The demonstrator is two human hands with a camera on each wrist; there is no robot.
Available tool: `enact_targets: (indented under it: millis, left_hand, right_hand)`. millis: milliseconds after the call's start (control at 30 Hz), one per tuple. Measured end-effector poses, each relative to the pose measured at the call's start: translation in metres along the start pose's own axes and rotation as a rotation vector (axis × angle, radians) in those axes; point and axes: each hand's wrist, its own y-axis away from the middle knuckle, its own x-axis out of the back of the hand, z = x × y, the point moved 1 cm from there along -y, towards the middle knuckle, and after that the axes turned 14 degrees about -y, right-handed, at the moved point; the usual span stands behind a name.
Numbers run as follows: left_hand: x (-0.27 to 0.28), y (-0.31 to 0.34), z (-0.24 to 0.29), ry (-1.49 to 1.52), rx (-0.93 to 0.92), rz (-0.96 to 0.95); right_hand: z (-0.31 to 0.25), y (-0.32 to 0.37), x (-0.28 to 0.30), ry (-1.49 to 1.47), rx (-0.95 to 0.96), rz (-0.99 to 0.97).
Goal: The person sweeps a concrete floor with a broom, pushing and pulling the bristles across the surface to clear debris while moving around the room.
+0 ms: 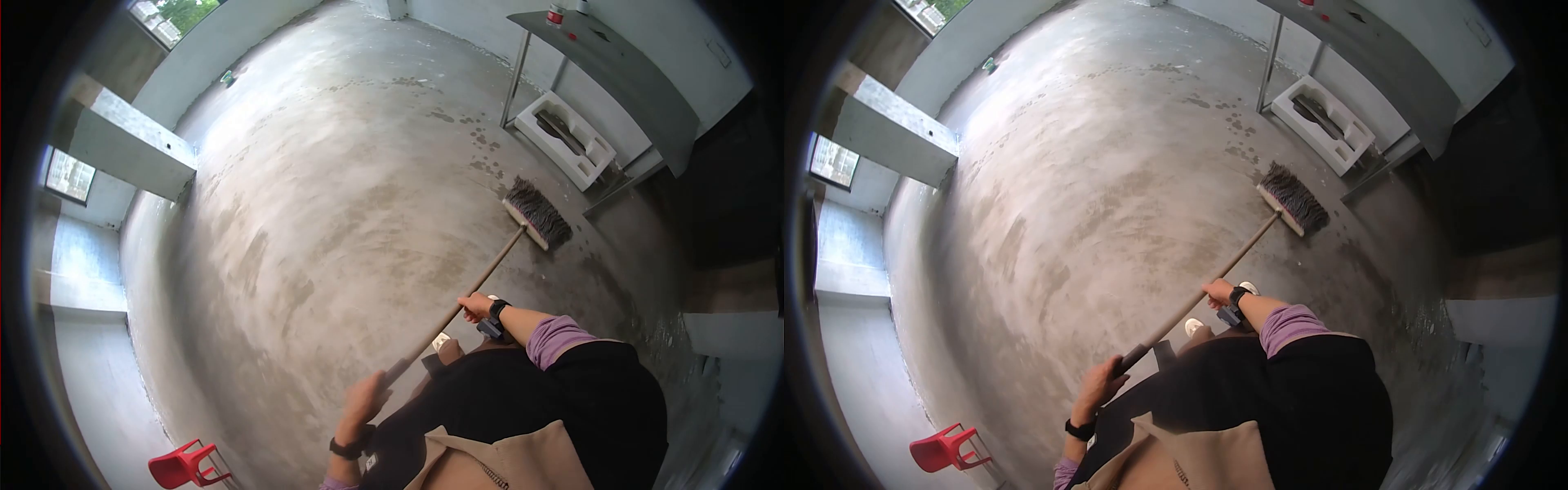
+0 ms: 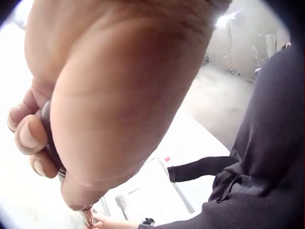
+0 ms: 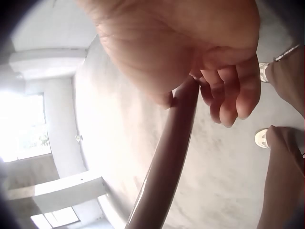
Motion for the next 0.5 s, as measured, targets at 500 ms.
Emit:
enact_targets:
  millis: [500]
  left_hand:
    - [0.099, 0.113, -0.066, -0.001, 0.363, -0.182]
  right_hand:
    - [-0.03, 0.046, -0.174, 1.389, 0.562, -0.772]
